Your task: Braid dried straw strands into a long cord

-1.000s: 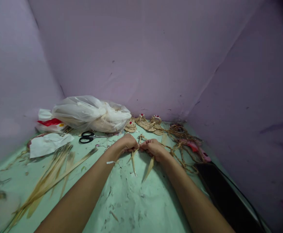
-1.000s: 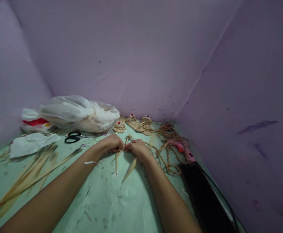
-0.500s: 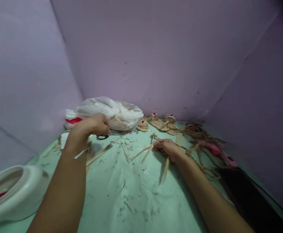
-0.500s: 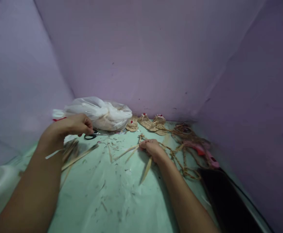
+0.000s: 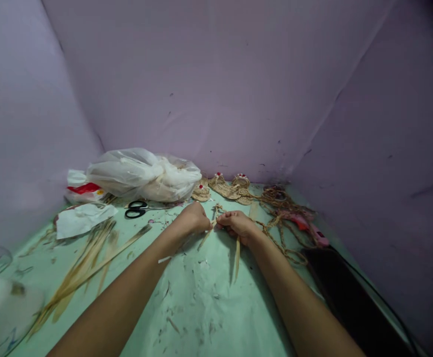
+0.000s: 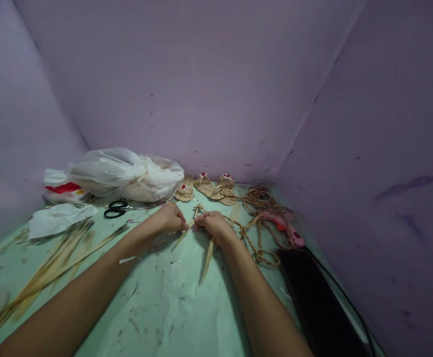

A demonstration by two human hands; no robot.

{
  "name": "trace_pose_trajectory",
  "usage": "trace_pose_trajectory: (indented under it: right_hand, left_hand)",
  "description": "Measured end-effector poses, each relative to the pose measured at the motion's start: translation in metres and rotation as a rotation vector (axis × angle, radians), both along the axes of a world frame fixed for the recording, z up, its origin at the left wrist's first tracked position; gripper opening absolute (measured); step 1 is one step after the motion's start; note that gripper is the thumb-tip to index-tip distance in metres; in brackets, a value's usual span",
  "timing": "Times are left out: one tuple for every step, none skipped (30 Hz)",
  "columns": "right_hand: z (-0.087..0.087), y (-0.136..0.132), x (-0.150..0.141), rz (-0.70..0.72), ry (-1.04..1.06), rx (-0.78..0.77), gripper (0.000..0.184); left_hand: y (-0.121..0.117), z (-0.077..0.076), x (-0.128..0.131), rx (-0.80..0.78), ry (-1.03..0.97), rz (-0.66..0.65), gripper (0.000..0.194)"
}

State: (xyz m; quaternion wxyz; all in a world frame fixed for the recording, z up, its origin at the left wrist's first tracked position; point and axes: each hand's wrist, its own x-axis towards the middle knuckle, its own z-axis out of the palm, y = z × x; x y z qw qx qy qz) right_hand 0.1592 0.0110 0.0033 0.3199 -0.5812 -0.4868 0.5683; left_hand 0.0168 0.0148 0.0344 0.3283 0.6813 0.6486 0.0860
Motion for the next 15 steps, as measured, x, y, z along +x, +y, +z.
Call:
trace_pose_trajectory:
  right_hand:
    - [0.001,0.0,0.0,0.003,-0.008,0.002,0.008]
    - [0.002,-0.001,-0.001,0.009,-0.019,0.005,0.008]
    - [0.003,-0.001,-0.001,0.014,-0.031,0.006,0.008]
    - [0.004,-0.002,-0.002,0.018,-0.038,0.005,0.008]
    - [0.005,-0.002,-0.002,0.019,-0.035,0.0,0.009]
    - [0.006,-0.002,-0.003,0.016,-0.022,-0.01,0.009]
    - [0.007,-0.002,-0.003,0.012,-0.004,-0.023,0.01]
    - [0.008,-0.002,-0.004,0.005,0.017,-0.037,0.01]
    - [0.008,-0.002,-0.004,0.001,0.034,-0.051,0.011]
    - [0.008,-0.002,-0.004,0.0,0.046,-0.063,0.01]
    - [0.008,-0.002,-0.004,0.002,0.05,-0.073,0.01]
    - [0.008,-0.002,-0.003,0.007,0.049,-0.081,0.01]
    - [0.007,-0.002,-0.003,0.015,0.045,-0.088,0.01]
    - [0.006,-0.002,-0.002,0.024,0.04,-0.09,0.01]
    - [0.006,-0.001,-0.001,0.031,0.028,-0.08,0.01]
  left_hand:
    - [0.002,-0.005,-0.001,0.003,0.011,0.011,0.009]
    - [0.003,-0.007,-0.004,0.004,0.009,0.02,0.007]
    - [0.005,-0.007,-0.006,0.001,0.004,0.028,0.007]
    - [0.005,-0.005,-0.008,0.008,-0.006,0.034,0.008]
    - [0.004,-0.001,-0.008,0.026,-0.017,0.031,0.011]
    - [0.0,0.003,-0.006,0.053,-0.018,0.02,0.013]
    - [-0.005,0.007,-0.002,0.094,-0.008,0.004,0.015]
    - [-0.013,0.01,0.005,0.147,0.014,-0.025,0.017]
    - [-0.022,0.011,0.014,0.204,0.068,-0.053,0.017]
    - [-0.032,0.01,0.023,0.28,0.122,-0.062,0.018]
    - [-0.042,0.007,0.033,0.341,0.171,-0.073,0.019]
    - [-0.051,0.004,0.041,0.376,0.208,-0.107,0.02]
    - [-0.058,0.0,0.048,0.392,0.229,-0.151,0.021]
    - [-0.063,-0.003,0.052,0.399,0.239,-0.188,0.022]
    - [-0.064,-0.004,0.053,0.395,0.238,-0.214,0.022]
